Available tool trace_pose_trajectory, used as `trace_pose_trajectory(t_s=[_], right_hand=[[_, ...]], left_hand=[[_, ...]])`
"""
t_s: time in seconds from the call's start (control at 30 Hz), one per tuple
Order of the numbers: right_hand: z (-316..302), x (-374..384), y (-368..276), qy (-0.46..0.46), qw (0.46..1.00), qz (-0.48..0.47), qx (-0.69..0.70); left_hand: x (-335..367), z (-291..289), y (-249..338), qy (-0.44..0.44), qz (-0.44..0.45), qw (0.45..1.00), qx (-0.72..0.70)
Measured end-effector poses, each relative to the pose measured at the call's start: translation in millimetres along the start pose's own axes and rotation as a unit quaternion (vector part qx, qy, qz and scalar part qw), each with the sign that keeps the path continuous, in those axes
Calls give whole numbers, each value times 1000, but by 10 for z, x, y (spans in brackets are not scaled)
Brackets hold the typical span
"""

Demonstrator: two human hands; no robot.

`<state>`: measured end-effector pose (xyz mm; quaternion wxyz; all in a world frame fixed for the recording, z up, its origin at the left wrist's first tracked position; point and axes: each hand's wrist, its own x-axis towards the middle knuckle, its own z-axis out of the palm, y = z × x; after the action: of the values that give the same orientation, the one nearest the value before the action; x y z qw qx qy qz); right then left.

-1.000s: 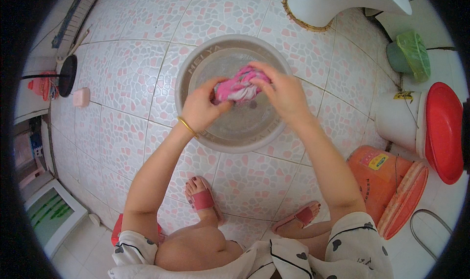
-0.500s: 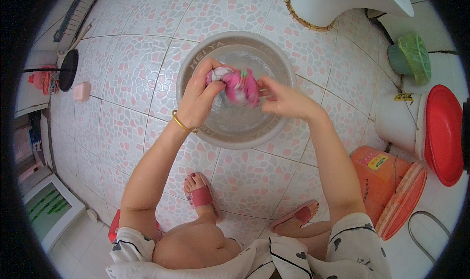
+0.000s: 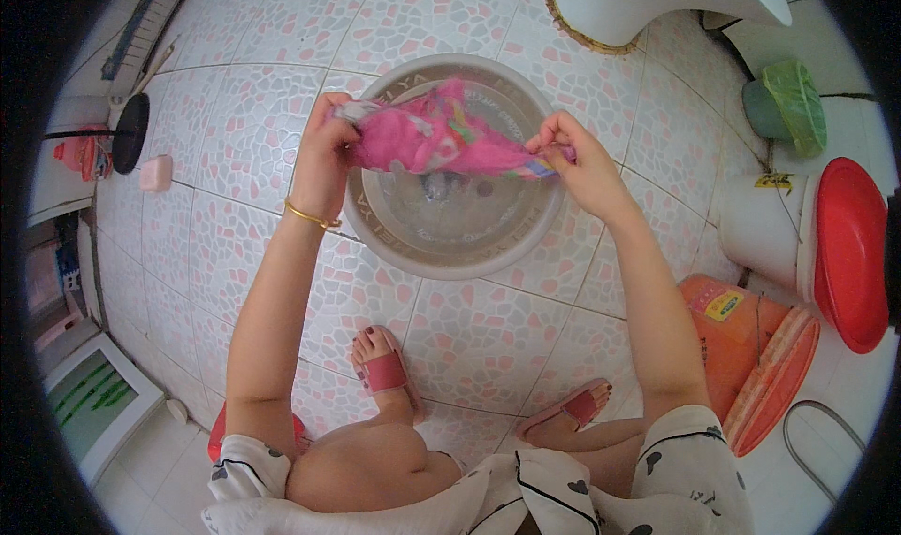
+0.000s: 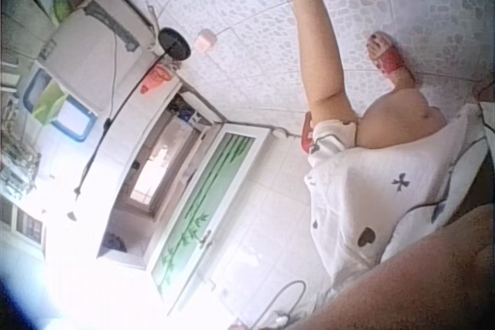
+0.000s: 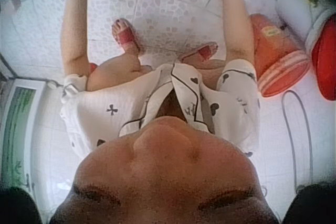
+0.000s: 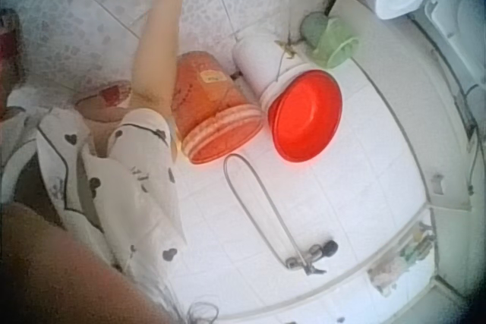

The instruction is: The person washes a pink garment in a basin, dumps the water into a toilet bowl, and then scrubs the inside of the toilet bowl with a brush.

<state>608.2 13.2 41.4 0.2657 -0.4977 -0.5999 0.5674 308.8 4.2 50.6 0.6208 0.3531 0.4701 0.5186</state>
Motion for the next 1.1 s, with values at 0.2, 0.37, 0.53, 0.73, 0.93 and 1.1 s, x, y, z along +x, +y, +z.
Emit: trace_pose_trajectory(t_s=[0.2, 0.37, 0.53, 0.73, 0.93, 1.1], right_hand=[[207, -134, -185, -126, 932, -135, -312], [650, 44, -335, -79, 975, -205, 37], [604, -19, -529, 1, 993, -25, -120], [337, -248, -159, -91, 963, -149, -205], [259, 37, -170, 115, 987, -12, -108], [739, 431, 331, 113, 872, -181, -442]], left_hand=[[-6, 23, 146, -2, 22, 1000, -10], [-186, 378, 166, -146, 13, 987, 68], [-201, 244, 164, -99, 4, 992, 83], [-355, -24, 249, -134, 2, 930, 343], [-171, -194, 115, -105, -178, 890, 406], [-90, 160, -542, -6, 139, 655, 743]])
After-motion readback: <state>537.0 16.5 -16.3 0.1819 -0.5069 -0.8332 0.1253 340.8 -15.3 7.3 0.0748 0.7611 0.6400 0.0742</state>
